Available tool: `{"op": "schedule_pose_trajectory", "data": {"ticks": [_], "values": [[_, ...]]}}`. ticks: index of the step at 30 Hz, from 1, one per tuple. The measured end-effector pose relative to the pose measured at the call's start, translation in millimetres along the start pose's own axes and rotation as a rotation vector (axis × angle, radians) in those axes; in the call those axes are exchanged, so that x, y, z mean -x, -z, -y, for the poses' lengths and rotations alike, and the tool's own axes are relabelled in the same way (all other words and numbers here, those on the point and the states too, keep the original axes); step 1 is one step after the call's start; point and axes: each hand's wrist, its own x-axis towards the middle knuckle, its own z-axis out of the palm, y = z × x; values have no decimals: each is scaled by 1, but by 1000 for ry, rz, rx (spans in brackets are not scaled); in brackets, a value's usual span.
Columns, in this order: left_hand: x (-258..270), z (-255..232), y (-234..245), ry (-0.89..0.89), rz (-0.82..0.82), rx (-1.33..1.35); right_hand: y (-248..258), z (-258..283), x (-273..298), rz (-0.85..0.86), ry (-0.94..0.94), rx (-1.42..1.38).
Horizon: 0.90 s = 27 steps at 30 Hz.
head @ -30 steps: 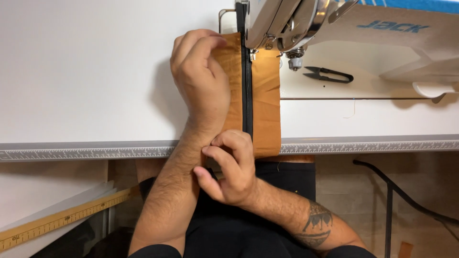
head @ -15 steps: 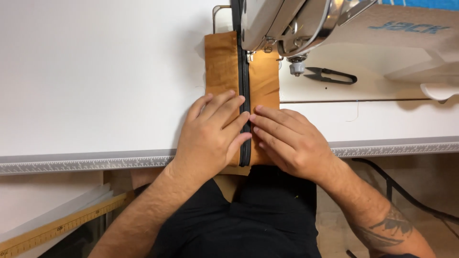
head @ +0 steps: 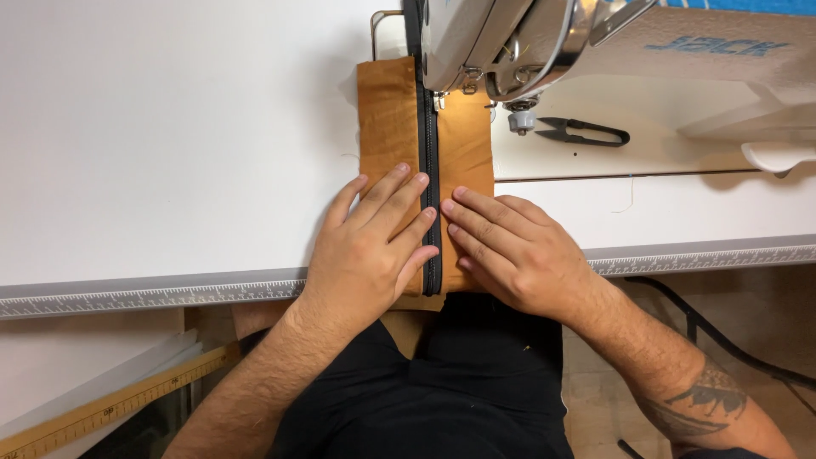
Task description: Sewing a black zipper onto a piece of brown leather or heavy fabric using an industrial sewing machine.
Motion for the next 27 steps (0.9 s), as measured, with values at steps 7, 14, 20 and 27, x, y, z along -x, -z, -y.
{"op": "schedule_pose_trajectory", "data": {"ticks": [7, 14, 20, 27], "values": [[-3, 1, -1, 3, 5, -2, 2, -6, 1, 28, 18, 70], [-7, 5, 1, -9, 27, 3, 4, -14, -1, 29, 64, 83], [-8, 10, 2, -3, 39, 43, 4, -17, -2, 37, 74, 69], [-12, 17, -2, -12, 37, 14, 5, -23, -6, 33, 74, 78]]}}
